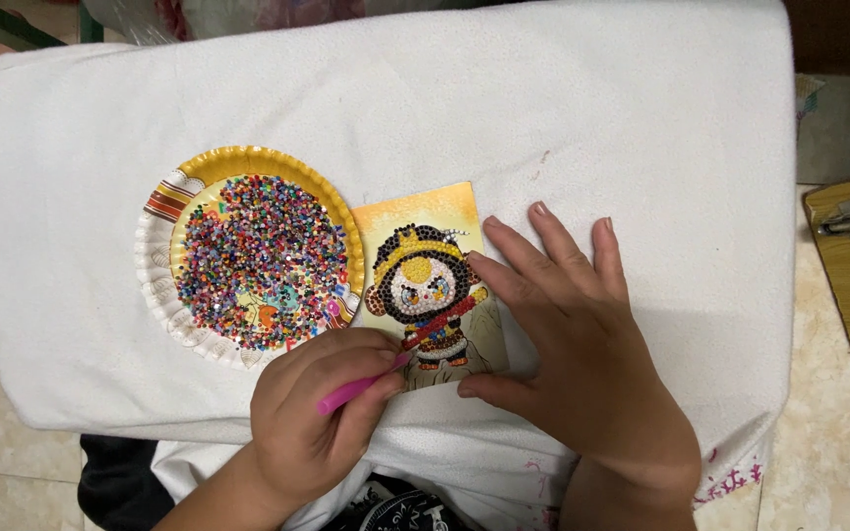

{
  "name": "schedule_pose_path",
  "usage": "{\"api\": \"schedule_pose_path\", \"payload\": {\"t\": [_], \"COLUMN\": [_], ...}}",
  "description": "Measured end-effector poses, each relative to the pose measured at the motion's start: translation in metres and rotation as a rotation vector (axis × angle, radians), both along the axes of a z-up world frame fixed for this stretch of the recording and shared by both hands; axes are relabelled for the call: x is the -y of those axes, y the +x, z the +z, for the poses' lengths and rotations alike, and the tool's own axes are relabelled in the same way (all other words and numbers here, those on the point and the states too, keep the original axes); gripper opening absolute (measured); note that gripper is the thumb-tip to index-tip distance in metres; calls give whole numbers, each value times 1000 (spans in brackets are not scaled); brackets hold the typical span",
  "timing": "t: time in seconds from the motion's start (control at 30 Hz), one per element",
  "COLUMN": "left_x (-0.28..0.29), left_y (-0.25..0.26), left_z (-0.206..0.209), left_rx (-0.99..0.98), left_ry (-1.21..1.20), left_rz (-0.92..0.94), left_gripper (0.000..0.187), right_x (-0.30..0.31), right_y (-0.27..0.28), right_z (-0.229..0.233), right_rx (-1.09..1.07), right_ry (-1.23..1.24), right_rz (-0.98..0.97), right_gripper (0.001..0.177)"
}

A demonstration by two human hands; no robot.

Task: Using a specialized pen tool to pick up small colored beads from a tray and place them onto a pre-printed adhesive canvas to create a mosaic picture.

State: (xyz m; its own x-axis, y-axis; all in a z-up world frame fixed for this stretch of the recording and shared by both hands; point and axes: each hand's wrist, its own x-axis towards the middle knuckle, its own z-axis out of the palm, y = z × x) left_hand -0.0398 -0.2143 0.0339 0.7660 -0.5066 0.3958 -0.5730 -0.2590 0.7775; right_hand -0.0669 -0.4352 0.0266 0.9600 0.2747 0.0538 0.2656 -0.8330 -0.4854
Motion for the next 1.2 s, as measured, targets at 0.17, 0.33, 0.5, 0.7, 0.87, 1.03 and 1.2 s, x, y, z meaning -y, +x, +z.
{"api": "schedule_pose_path", "payload": {"t": [0.17,0.33,0.5,0.7,0.87,1.03,1.2], "left_x": [1,-1,-18,-54,-81,-80,-80], "left_y": [0,-1,-4,24,34,26,31], "left_z": [0,1,7,14,-1,-14,-13], "left_rx": [3,0,-146,-215,-244,-77,22], "left_ry": [-1,2,-63,-404,-487,-234,-163], "left_rz": [10,31,169,694,756,658,558], "left_gripper": [13,15,10,8,4,6,4], "right_x": [-1,-3,-2,-1,-1,-1,-3], "right_y": [2,4,4,3,3,1,2], "right_z": [1,5,3,-1,-5,-8,-4], "right_rx": [7,-30,-20,-23,0,-12,-55], "right_ry": [-30,-69,-74,-91,-96,-88,-51], "right_rz": [1,-4,-4,-1,-8,-28,-41], "right_gripper": [99,97,98,98,102,109,107]}}
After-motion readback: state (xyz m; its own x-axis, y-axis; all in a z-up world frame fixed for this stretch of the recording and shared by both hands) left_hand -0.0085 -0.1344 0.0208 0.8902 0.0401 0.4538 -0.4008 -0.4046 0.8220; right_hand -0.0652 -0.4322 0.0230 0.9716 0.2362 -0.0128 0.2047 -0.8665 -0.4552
